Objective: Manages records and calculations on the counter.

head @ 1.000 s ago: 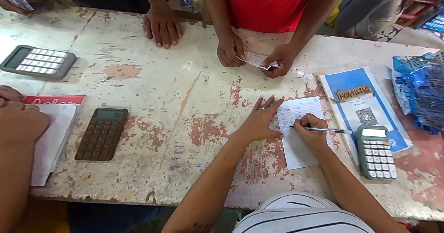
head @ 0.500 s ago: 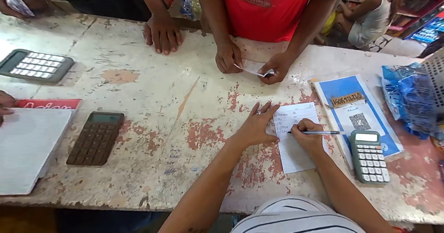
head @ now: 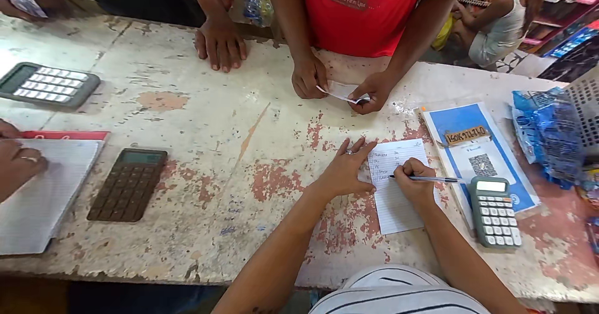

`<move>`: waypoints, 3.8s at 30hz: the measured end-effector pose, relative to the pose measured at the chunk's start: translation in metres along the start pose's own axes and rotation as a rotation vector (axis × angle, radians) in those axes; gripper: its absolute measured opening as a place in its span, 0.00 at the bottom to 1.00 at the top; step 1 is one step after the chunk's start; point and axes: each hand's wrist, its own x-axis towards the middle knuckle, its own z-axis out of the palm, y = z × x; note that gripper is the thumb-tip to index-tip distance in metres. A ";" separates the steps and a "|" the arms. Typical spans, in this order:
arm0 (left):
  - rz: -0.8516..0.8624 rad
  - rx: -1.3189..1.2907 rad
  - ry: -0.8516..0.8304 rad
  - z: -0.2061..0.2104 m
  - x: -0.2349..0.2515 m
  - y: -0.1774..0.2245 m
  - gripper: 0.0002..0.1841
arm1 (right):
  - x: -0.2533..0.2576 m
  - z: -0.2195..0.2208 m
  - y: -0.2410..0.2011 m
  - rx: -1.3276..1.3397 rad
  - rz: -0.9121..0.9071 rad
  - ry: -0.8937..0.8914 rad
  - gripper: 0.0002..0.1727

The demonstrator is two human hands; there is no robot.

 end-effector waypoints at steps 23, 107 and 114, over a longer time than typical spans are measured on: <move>0.038 -0.009 0.040 0.004 -0.001 -0.004 0.54 | 0.001 -0.028 -0.001 -0.029 -0.004 -0.071 0.15; 0.042 0.012 0.007 0.004 0.000 -0.006 0.54 | -0.013 0.007 -0.002 0.033 -0.047 -0.116 0.17; 0.057 -0.002 0.019 0.006 0.000 -0.009 0.54 | -0.014 0.007 -0.002 0.016 -0.061 -0.094 0.17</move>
